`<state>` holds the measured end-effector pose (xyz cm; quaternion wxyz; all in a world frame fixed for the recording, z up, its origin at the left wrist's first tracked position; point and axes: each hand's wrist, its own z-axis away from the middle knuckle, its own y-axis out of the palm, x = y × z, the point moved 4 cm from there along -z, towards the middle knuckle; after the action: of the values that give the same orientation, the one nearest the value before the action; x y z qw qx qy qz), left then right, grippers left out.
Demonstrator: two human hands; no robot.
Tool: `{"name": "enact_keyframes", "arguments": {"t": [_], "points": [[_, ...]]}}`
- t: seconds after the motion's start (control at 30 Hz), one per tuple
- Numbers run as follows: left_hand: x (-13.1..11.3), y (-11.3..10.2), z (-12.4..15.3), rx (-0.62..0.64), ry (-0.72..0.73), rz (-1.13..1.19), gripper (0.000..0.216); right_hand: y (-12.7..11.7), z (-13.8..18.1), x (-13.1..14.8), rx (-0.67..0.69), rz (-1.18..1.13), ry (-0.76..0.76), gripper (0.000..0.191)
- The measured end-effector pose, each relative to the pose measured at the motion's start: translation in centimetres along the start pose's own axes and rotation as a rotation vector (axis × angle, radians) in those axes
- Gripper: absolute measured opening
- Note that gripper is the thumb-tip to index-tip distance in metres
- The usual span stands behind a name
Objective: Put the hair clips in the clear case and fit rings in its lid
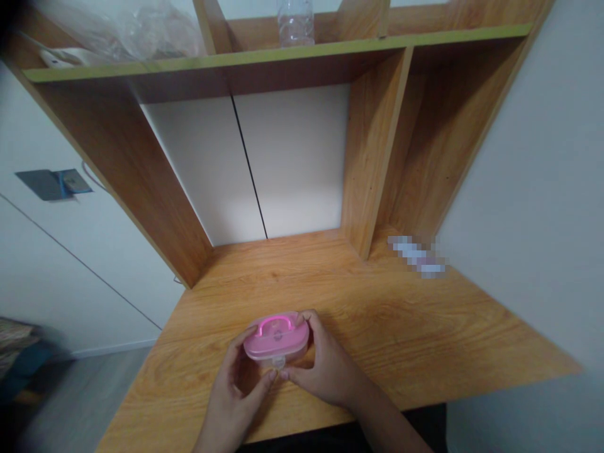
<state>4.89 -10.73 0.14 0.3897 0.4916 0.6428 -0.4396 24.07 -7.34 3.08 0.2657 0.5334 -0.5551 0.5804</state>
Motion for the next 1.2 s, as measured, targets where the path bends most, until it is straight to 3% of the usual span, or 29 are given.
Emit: {"name": "enact_keyframes", "arguments": {"t": [0.27,0.53,0.67,0.9,1.2], "points": [[0.6,0.3,-0.1,-0.007,-0.02,0.052,0.054,0.2,-0.2,-0.5,-0.025,-0.007,-0.023,0.054],[0.7,0.3,-0.1,-0.032,0.029,-0.027,0.052,0.4,-0.1,-1.1,-0.041,0.157,-0.066,0.071],[0.9,0.4,0.3,-0.001,0.068,-0.142,0.052,0.5,0.0,-1.5,-0.039,0.239,-0.063,0.077],[0.5,0.5,0.8,-0.005,0.181,-0.45,0.053,0.9,0.0,-1.9,-0.062,0.291,-0.103,0.07],[0.5,0.7,0.6,-0.041,0.215,-0.534,0.048,1.2,-0.1,-1.9,-0.071,0.31,-0.085,0.066]]}}
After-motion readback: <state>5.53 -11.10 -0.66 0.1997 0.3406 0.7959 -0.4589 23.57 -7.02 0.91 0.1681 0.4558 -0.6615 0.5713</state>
